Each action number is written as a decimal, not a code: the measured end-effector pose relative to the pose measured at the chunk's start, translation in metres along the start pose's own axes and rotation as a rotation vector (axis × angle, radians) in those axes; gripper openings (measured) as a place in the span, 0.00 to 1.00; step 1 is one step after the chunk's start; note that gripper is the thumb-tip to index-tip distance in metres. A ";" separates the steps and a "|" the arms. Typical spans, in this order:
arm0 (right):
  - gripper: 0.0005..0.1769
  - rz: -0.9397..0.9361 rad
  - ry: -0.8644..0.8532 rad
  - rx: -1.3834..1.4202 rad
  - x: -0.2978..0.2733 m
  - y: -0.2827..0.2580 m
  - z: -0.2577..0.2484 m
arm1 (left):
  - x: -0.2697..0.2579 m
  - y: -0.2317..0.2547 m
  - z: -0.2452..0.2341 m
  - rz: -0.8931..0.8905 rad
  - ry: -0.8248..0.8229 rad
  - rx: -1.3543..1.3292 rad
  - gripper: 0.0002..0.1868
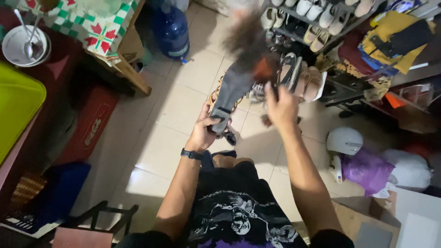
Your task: The person uses a brush to clean several pairs of shoes, including a black slip-on, a beige sandal, and a black sandal. The person holds each shoe and brushes the upper and sole surfaces before placing them on the floor.
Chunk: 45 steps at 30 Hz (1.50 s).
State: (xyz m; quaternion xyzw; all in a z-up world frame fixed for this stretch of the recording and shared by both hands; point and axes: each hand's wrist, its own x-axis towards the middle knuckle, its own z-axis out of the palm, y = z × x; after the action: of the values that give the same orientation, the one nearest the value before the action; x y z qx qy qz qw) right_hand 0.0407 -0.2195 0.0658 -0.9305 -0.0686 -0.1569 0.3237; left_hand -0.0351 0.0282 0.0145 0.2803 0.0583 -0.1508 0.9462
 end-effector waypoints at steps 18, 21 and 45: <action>0.11 -0.487 -0.259 0.049 -0.044 -0.036 0.015 | 0.014 -0.033 -0.063 0.177 0.057 0.065 0.22; 0.11 -0.268 -0.248 0.001 -0.028 -0.029 0.024 | 0.012 -0.028 -0.054 0.174 0.107 0.186 0.18; 0.12 -0.192 -0.238 0.083 -0.056 0.010 0.027 | 0.023 -0.013 -0.033 0.215 0.209 0.340 0.19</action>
State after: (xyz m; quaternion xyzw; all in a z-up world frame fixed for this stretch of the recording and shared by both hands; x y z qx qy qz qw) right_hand -0.0032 -0.2119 0.0217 -0.9176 -0.2015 -0.0727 0.3349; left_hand -0.0185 0.0303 -0.0243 0.4543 0.0996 -0.0268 0.8849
